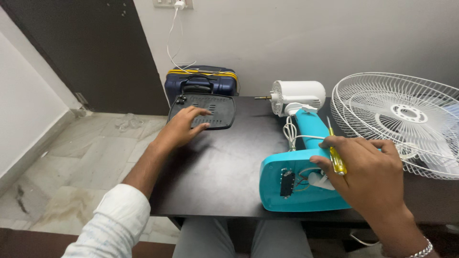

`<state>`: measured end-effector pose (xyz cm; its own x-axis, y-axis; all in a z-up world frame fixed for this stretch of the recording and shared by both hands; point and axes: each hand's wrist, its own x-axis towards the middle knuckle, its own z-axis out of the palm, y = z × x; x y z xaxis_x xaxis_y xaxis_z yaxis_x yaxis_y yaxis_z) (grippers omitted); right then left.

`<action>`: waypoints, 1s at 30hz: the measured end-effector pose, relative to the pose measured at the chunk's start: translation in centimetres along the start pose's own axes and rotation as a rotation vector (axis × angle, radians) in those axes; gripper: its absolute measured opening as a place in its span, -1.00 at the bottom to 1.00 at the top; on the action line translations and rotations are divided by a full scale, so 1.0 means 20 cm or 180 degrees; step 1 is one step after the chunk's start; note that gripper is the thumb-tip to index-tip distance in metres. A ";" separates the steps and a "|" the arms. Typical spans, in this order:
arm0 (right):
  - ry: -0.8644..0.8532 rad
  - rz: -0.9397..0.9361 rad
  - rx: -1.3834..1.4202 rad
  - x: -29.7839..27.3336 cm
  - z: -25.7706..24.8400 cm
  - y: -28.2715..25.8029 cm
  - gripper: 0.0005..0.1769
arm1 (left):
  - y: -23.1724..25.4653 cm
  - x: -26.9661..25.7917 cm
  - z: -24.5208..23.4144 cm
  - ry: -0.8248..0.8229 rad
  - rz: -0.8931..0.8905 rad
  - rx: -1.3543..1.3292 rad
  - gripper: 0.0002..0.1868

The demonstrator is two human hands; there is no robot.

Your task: The person uses a yellow screwdriver to remove screws from the back cover of a teal fan base, then detaches the cover to expose internal wiring. They continue to loosen and remove screws from the internal switch assembly while holding the fan base steady.

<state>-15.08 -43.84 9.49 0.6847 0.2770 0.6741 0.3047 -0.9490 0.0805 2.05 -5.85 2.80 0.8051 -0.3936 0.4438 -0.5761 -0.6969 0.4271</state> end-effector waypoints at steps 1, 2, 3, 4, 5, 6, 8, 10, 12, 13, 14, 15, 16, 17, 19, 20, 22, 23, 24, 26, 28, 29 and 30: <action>0.0040 -0.0001 0.0022 0.00 0.00 0.00 -0.55 | 0.07 0.01 -0.03 0.0089 0.0069 -0.0206 -0.60; 0.0081 -0.0002 0.0044 0.00 0.00 -0.01 -0.56 | 0.15 0.01 -0.07 0.0178 0.0138 -0.0411 -0.62; 0.0122 -0.0002 0.0056 0.00 0.00 -0.01 -0.56 | 0.24 0.01 -0.10 0.0173 0.0221 -0.0688 -0.62; 0.0137 -0.0008 0.0073 0.00 0.00 -0.01 -0.56 | 0.33 -0.02 -0.13 0.0168 0.0305 -0.0966 -0.63; 0.0145 -0.0008 0.0088 -0.01 0.00 -0.01 -0.57 | 0.42 -0.06 -0.18 0.0154 0.0388 -0.1248 -0.64; 0.0154 -0.0007 0.0103 -0.01 0.00 -0.01 -0.57 | 0.49 -0.12 -0.23 -0.0007 0.0666 -0.1628 -0.64; 0.0053 0.0087 0.0201 -0.02 0.00 0.01 -0.52 | 0.65 -0.26 -0.34 -0.0380 0.1211 -0.2304 -0.63; 0.0063 0.0124 0.0264 -0.04 -0.01 0.05 -0.51 | 0.81 -0.41 -0.42 -0.0814 0.1700 -0.2655 -0.61; 0.0207 0.0102 0.0289 -0.06 -0.02 0.09 -0.54 | 0.94 -0.51 -0.46 -0.1205 0.2058 -0.2875 -0.58; 0.0351 0.0091 0.0378 -0.07 -0.03 0.12 -0.57 | 1.00 -0.56 -0.47 -0.1366 0.2193 -0.2955 -0.57; 0.0495 0.0080 0.0467 -0.08 -0.03 0.14 -0.60 | 1.04 -0.58 -0.47 -0.1460 0.2270 -0.2987 -0.55; 0.0638 0.0065 0.0550 -0.09 -0.04 0.16 -0.63 | 1.07 -0.60 -0.47 -0.1531 0.2334 -0.3011 -0.54; 0.0591 0.0299 0.0693 -0.11 -0.04 0.18 -0.62 | 1.08 -0.59 -0.47 -0.1591 0.2384 -0.3030 -0.52; 0.0544 0.0532 0.0839 -0.13 -0.04 0.19 -0.61 | 1.09 -0.58 -0.46 -0.1630 0.2427 -0.3025 -0.51; 0.0489 0.0881 0.1271 -0.17 -0.02 0.22 -0.58 | 1.09 -0.55 -0.45 -0.1686 0.2492 -0.3034 -0.48; 0.0482 0.0996 0.1556 -0.19 -0.01 0.23 -0.56 | 1.10 -0.54 -0.44 -0.1721 0.2506 -0.3028 -0.47; 0.0450 0.1199 0.1928 -0.23 0.03 0.26 -0.54 | 1.11 -0.53 -0.41 -0.1730 0.2567 -0.3023 -0.44; 0.0418 0.1294 0.2029 -0.25 0.05 0.27 -0.55 | 1.12 -0.53 -0.40 -0.1735 0.2567 -0.3017 -0.43; 0.0386 0.1388 0.2131 -0.27 0.08 0.29 -0.55 | 1.13 -0.54 -0.39 -0.1737 0.2584 -0.3010 -0.41; 0.0535 0.1116 0.2394 -0.32 0.15 0.33 -0.55 | 1.16 -0.54 -0.37 -0.1715 0.2600 -0.3006 -0.38; 0.0575 0.1201 0.2627 -0.37 0.23 0.36 -0.52 | 1.19 -0.55 -0.38 -0.1674 0.2590 -0.2971 -0.36; 0.0549 0.1420 0.2716 -0.38 0.26 0.38 -0.49 | 1.20 -0.56 -0.38 -0.1633 0.2583 -0.2944 -0.34; 0.0519 0.1640 0.2803 -0.40 0.30 0.39 -0.46 | 1.22 -0.57 -0.39 -0.1576 0.2571 -0.2905 -0.33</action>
<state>-14.17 -52.60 0.39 0.7913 -0.2179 0.5713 0.4216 -0.4823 -0.7679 -22.25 -13.62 14.25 0.0448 -0.8185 0.5728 -0.6469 0.4131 0.6410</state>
